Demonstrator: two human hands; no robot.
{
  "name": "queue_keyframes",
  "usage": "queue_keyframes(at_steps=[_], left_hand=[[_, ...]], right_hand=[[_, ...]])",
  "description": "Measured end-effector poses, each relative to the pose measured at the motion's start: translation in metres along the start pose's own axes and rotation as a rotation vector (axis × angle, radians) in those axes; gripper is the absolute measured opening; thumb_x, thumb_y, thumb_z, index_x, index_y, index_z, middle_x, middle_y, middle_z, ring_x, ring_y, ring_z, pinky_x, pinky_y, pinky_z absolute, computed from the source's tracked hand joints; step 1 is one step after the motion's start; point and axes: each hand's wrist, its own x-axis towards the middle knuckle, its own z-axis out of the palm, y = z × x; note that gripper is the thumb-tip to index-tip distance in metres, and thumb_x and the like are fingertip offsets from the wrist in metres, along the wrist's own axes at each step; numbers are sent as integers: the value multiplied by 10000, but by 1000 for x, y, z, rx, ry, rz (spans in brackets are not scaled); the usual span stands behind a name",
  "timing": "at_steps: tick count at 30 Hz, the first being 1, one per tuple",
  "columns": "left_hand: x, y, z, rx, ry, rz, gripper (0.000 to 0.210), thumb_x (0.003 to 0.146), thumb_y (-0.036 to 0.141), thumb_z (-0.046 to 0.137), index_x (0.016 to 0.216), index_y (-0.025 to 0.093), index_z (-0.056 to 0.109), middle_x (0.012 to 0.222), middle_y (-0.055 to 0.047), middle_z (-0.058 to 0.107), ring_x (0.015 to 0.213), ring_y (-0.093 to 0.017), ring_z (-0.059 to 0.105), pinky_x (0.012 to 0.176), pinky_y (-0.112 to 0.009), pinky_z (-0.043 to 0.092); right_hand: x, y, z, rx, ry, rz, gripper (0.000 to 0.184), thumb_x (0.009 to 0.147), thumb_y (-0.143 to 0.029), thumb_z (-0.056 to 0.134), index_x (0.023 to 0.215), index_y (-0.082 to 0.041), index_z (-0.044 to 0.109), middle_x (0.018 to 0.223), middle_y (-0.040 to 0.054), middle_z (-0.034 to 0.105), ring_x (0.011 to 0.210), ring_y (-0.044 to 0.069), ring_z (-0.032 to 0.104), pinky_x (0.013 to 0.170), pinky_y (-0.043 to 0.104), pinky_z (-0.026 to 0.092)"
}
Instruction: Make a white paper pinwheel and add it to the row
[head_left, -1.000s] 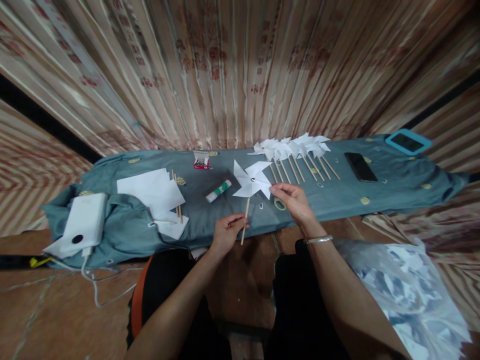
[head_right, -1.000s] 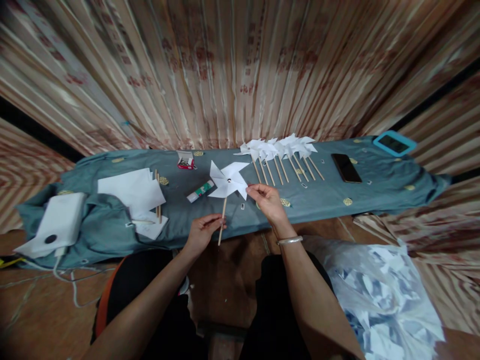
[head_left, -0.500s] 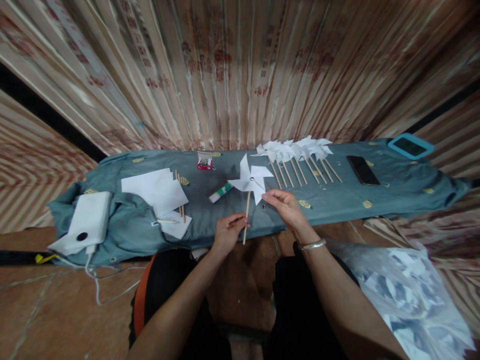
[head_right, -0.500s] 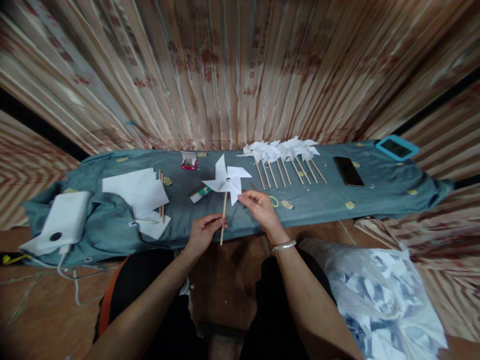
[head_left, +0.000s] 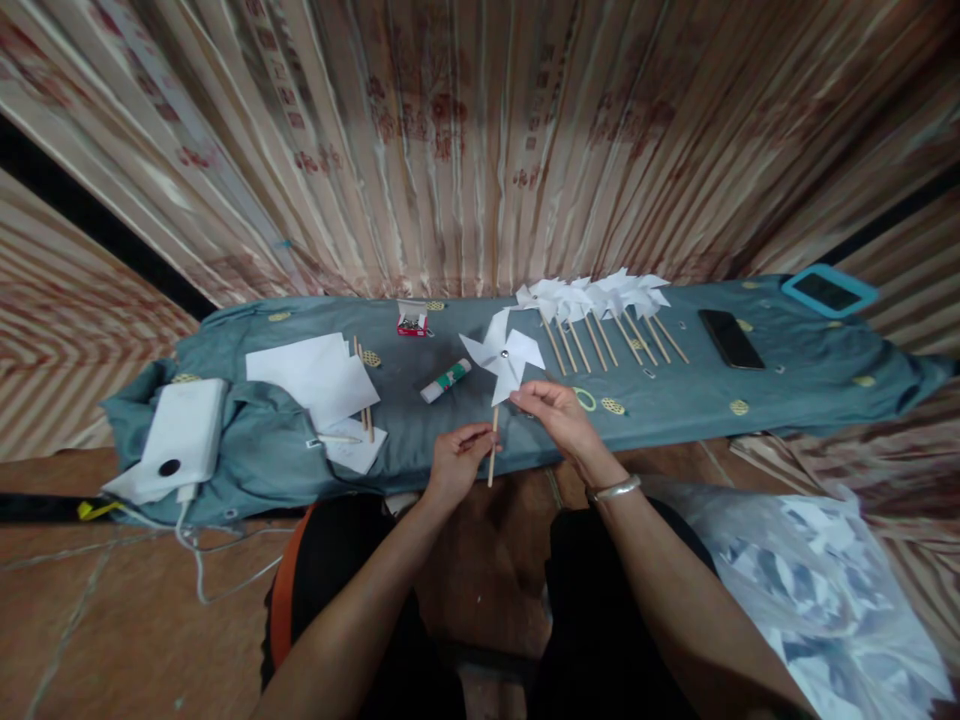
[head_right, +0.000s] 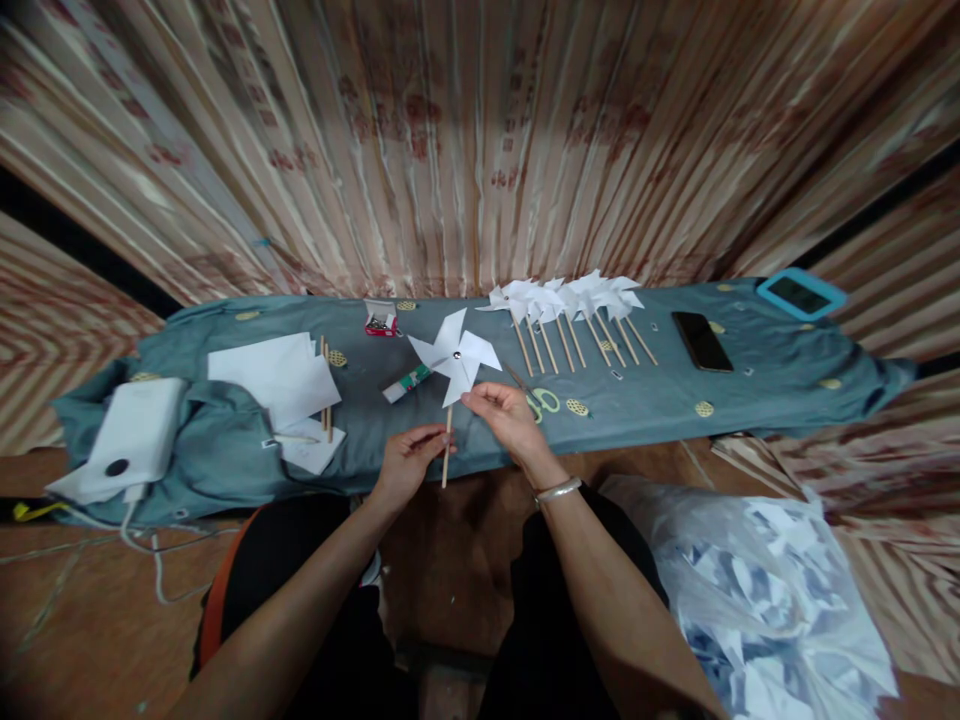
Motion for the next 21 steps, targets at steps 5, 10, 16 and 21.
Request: queue_keyframes(at_steps=[5,10,16,21], left_hand=[[-1,3,0,-35,5,-19,343,462,364,866,695,149,734,660,-24,728,571,-163,681,623,-271,549],[1,4,-3,-34,30,-14,378,432,382,879,696,150,741,643,-19,726,560,-156,676,632,-270,552],[-2,-1,-6,30,-33,-17,421,451,444,878,716,147,741,692,-45,747,599,-186,699,668,-305,571],[-3,-4,-6,45,-103,-30,458,460,473,874,744,138,744,711,-58,752,616,-192,703,701,-325,575]], right_hand=[[-2,2,1,-117,-47,-37,363,589,-526,780,574,-185,659,552,-35,576,536,99,456,549,249,350],[-2,4,-18,-246,91,-123,373,649,-554,730,606,-185,699,567,4,634,553,139,520,554,276,388],[10,-2,-43,-158,386,-271,321,609,-491,771,733,-198,725,873,58,736,803,200,644,746,329,496],[18,1,-44,-94,287,-215,302,590,-477,786,713,-205,737,1040,72,725,912,210,652,782,322,499]])
